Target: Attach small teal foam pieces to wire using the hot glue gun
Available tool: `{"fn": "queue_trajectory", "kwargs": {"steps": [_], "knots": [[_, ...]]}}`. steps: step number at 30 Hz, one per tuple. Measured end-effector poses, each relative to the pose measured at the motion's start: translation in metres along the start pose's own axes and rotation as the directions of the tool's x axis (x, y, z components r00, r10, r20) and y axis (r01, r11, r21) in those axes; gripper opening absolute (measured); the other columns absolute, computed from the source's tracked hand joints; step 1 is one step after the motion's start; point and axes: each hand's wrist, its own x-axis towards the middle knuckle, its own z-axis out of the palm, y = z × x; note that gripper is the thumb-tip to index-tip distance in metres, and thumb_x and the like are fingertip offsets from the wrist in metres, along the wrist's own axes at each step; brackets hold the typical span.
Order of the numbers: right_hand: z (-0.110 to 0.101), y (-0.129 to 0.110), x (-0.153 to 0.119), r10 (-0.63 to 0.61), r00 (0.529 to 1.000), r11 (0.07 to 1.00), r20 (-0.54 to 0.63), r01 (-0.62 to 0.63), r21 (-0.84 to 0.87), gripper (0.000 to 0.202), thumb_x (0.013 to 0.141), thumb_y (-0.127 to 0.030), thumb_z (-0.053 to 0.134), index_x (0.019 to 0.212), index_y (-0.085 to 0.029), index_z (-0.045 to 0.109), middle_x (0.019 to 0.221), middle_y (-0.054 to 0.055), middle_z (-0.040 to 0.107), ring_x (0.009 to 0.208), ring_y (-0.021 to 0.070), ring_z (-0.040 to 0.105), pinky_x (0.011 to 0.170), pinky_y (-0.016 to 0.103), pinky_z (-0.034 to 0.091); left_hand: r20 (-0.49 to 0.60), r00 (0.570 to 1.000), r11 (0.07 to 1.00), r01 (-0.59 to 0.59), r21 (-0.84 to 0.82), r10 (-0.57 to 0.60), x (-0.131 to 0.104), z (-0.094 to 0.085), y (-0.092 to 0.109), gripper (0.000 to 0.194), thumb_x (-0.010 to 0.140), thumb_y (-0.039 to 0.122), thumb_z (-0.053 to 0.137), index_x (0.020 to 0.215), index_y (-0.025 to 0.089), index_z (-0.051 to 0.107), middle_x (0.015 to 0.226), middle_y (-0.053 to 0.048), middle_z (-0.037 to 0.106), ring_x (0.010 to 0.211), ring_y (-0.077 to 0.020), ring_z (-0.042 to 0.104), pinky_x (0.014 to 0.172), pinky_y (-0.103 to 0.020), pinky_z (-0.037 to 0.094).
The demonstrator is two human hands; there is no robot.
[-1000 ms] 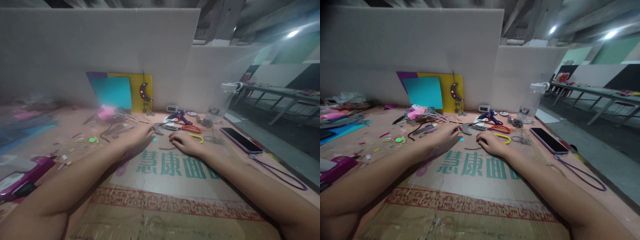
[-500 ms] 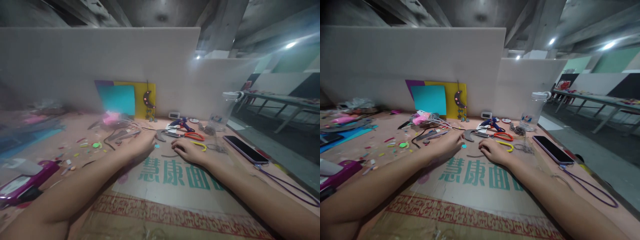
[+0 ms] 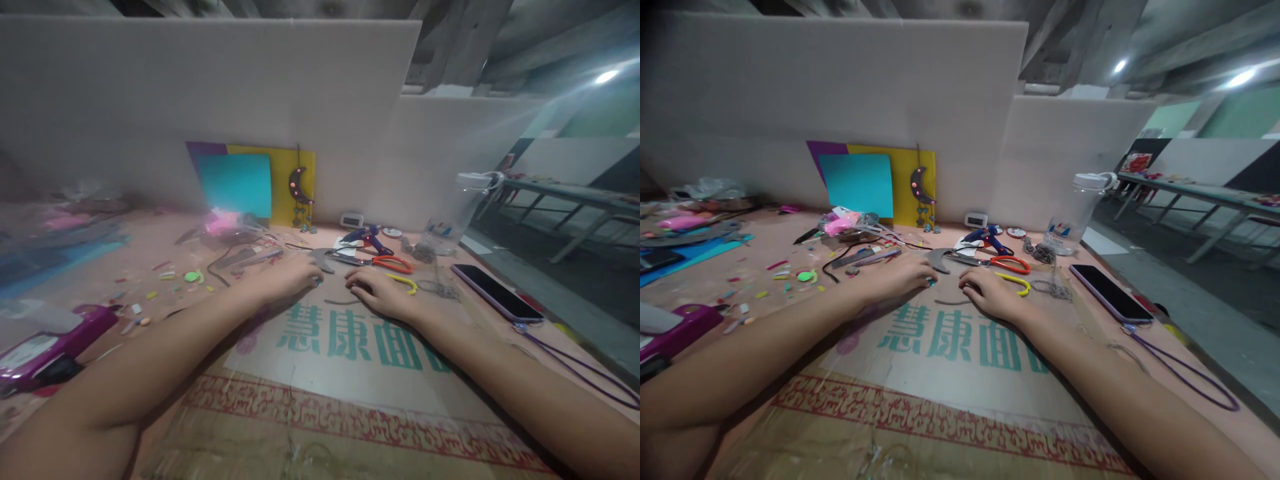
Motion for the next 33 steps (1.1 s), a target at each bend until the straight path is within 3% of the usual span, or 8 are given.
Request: {"fn": "queue_trajectory", "kwargs": {"steps": [15,19,25,33], "knots": [[0.001,0.001,0.002,-0.032,0.999,0.999,0.007,0.032,-0.008,0.013,0.092,-0.019,0.052,0.098,-0.020,0.063,0.109,0.010,0.067,0.103,0.0228,0.062,0.093,0.041,0.050,0.074,0.982,0.979,0.180,-0.095,-0.173,-0.002,-0.008,0.008,0.016,0.082,0.032,0.062,0.089,0.020,0.070,0.090,-0.006,0.071,0.080,-0.0205,0.062,0.069,-0.029,0.042],[0.001,0.001,0.003,-0.033,0.999,0.999,0.003,0.033,0.001,0.013,0.093,-0.020,0.052,0.098,-0.020,0.064,0.109,0.010,0.067,0.103,0.0229,0.062,0.092,0.041,0.050,0.028,0.971,0.950,0.240,-0.200,-0.239,0.000,-0.010,0.010,0.022,0.083,0.032,0.058,0.099,0.023,0.070,0.100,-0.005,0.073,0.088,-0.0214,0.064,0.072,-0.029,0.046],[0.000,0.001,0.002,-0.024,1.000,1.000,0.007,0.024,0.002,0.014,0.093,-0.021,0.053,0.100,-0.020,0.064,0.110,0.009,0.067,0.104,0.0233,0.061,0.093,0.042,0.049,0.019,0.937,0.813,0.313,-0.491,-0.349,0.007,-0.009,0.016,0.027,0.085,0.027,0.054,0.104,0.023,0.073,0.108,-0.005,0.074,0.096,-0.0202,0.067,0.085,-0.031,0.050],[-0.002,-0.003,0.002,-0.027,1.000,1.000,0.011,0.027,0.003,0.015,0.092,-0.019,0.052,0.100,-0.020,0.065,0.110,0.010,0.067,0.103,0.0233,0.061,0.092,0.041,0.050,-0.070,0.877,0.613,0.274,-0.741,-0.476,0.007,0.003,0.030,0.027,0.078,0.023,0.064,0.104,0.018,0.070,0.097,-0.006,0.075,0.086,-0.0184,0.068,0.075,-0.030,0.053]]}}
